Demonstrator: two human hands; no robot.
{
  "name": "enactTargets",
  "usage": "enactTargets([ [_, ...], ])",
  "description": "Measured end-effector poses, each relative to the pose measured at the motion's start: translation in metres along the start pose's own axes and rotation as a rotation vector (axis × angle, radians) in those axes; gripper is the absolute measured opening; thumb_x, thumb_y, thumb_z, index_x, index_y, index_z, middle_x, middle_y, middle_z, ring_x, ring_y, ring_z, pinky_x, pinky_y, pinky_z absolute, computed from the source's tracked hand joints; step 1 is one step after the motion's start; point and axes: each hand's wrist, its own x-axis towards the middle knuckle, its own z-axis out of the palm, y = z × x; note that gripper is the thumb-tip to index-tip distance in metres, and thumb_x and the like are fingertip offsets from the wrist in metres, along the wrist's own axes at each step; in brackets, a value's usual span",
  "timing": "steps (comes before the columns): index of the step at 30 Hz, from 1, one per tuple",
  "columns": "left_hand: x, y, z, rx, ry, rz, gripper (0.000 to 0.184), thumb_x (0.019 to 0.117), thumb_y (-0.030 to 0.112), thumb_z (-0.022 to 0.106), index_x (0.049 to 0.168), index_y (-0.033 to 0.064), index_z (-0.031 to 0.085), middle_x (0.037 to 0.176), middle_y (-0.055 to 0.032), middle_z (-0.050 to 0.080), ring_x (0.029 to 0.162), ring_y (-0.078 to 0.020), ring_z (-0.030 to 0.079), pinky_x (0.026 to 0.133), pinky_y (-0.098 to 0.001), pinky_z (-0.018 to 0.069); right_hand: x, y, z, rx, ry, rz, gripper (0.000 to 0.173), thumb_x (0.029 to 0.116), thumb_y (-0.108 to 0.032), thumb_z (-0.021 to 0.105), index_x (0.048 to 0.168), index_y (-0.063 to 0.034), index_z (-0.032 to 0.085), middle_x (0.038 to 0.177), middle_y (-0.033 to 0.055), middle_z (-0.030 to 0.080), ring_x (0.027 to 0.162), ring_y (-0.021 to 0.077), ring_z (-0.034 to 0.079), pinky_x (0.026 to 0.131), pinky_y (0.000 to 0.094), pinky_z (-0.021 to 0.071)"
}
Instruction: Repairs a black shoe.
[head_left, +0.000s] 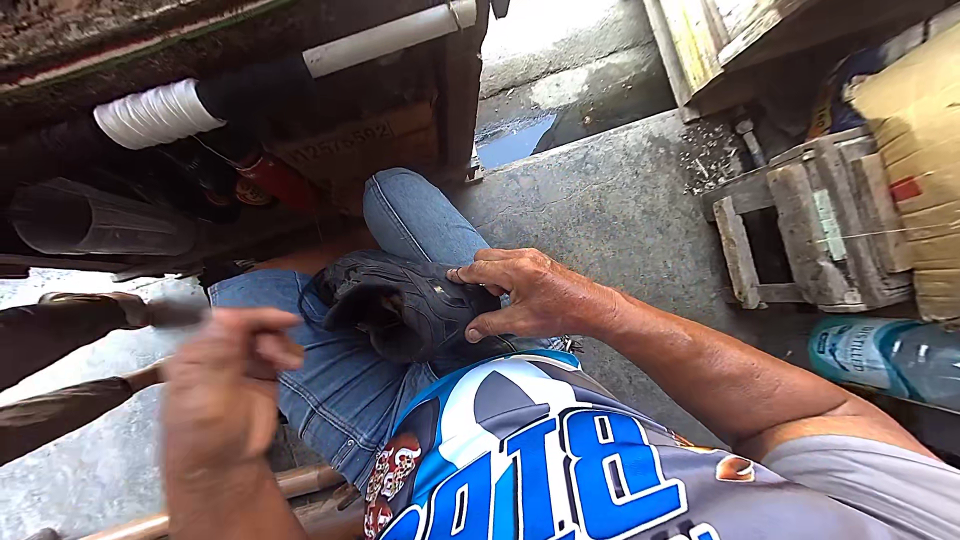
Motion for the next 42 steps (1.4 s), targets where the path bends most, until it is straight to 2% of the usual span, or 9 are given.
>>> enactTargets([
  [3, -0.001, -0.012, 0.061, 0.26, -0.157, -0.092, 0.052, 0.1013, 0.059, 0.051, 0.112, 0.0137, 0.076, 0.098, 0.0039, 0.075, 0.089, -0.0083, 0.071, 0.084, -0.0315, 0.0602, 0.0, 0.003, -0.002, 0.111, -0.008, -0.019, 0.057, 0.0805, -0.038, 0.084, 0.125, -0.0047, 0.071, 0.089, -0.001, 0.063, 0.072, 0.0033, 0.053, 0.063, 0.0201, 0.0474],
  [6, 0.007, -0.025, 0.109, 0.231, -0.045, -0.195, 0.029, 0.0927, 0.038, 0.073, 0.101, 0.0109, 0.073, 0.088, 0.0031, 0.074, 0.084, -0.0059, 0.07, 0.078, -0.0274, 0.0608, -0.006, 0.001, -0.011, 0.491, -0.012, 0.069, 0.038, 0.086, -0.023, 0.079, 0.117, -0.0029, 0.073, 0.093, -0.0005, 0.066, 0.07, 0.0021, 0.055, 0.059, 0.0177, 0.0484],
  [9, 0.008, -0.031, 0.119, 0.059, -0.008, -0.179, 0.018, 0.0929, 0.018, 0.074, 0.104, 0.0038, 0.071, 0.09, -0.0049, 0.074, 0.087, -0.0128, 0.073, 0.083, -0.0313, 0.0624, -0.022, 0.015, -0.015, 0.919, 0.203, 0.208, 0.016, 0.0973, -0.018, 0.06, 0.099, -0.0076, 0.072, 0.103, 0.0055, 0.069, 0.062, 0.0079, 0.061, 0.043, 0.0225, 0.0493],
  [12, 0.0, -0.032, 0.118, 0.046, -0.052, -0.151, 0.016, 0.0939, 0.016, 0.073, 0.104, 0.0038, 0.07, 0.091, -0.0043, 0.074, 0.087, -0.0122, 0.073, 0.083, -0.0306, 0.0625, -0.039, 0.032, -0.005, 1.072, 0.431, 0.395, 0.019, 0.1053, -0.024, 0.052, 0.097, -0.0138, 0.065, 0.105, 0.0044, 0.07, 0.068, 0.0093, 0.066, 0.044, 0.0211, 0.0497],
  [16, 0.0, -0.035, 0.114, -0.058, -0.052, -0.197, 0.016, 0.0928, 0.01, 0.073, 0.106, 0.0027, 0.069, 0.093, -0.006, 0.074, 0.089, -0.0133, 0.072, 0.086, -0.0313, 0.0616, -0.059, 0.034, 0.031, 0.914, 0.455, 0.608, 0.024, 0.0966, -0.015, 0.059, 0.12, -0.0122, 0.054, 0.101, 0.0063, 0.066, 0.068, 0.0151, 0.063, 0.057, 0.0317, 0.0555],
  [19, 0.0, -0.035, 0.113, -0.14, -0.017, -0.243, 0.021, 0.0898, 0.006, 0.074, 0.109, 0.0006, 0.067, 0.095, -0.0081, 0.074, 0.091, -0.015, 0.073, 0.088, -0.0326, 0.0616, -0.062, 0.029, 0.017, 0.679, 0.351, 0.563, 0.029, 0.1013, -0.01, 0.054, 0.13, -0.0093, 0.052, 0.108, 0.0075, 0.065, 0.078, 0.0163, 0.068, 0.064, 0.0326, 0.0614],
  [23, 0.0, -0.036, 0.114, -0.165, 0.033, -0.28, 0.035, 0.0866, 0.006, 0.078, 0.117, -0.0018, 0.064, 0.1, -0.0109, 0.073, 0.094, -0.0174, 0.073, 0.089, -0.0342, 0.0616, -0.057, 0.016, -0.02, 0.219, 0.037, 0.529, 0.04, 0.1023, -0.014, 0.059, 0.142, -0.0133, 0.05, 0.084, 0.0025, 0.06, 0.061, 0.0136, 0.059, 0.054, 0.0335, 0.0554],
  [27, -0.001, -0.036, 0.113, -0.225, 0.026, -0.272, 0.023, 0.0892, 0.005, 0.075, 0.11, -0.0021, 0.067, 0.097, -0.0114, 0.074, 0.092, -0.0174, 0.073, 0.089, -0.0347, 0.0615, -0.053, -0.003, -0.035, 0.086, -0.084, 0.305, 0.042, 0.0993, -0.018, 0.062, 0.141, -0.016, 0.059, 0.103, -0.0003, 0.062, 0.08, 0.0075, 0.061, 0.07, 0.0281, 0.0572],
  [42, -0.002, -0.04, 0.109, -0.286, -0.022, -0.26, 0.016, 0.0922, 0.004, 0.071, 0.107, -0.0011, 0.07, 0.097, -0.0103, 0.074, 0.092, -0.0161, 0.072, 0.09, -0.0343, 0.0607, -0.034, -0.014, -0.021, 0.181, -0.073, -0.015, 0.027, 0.1014, -0.021, 0.059, 0.117, -0.0061, 0.076, 0.092, -0.0035, 0.07, 0.084, -0.001, 0.064, 0.072, 0.0158, 0.0537],
])
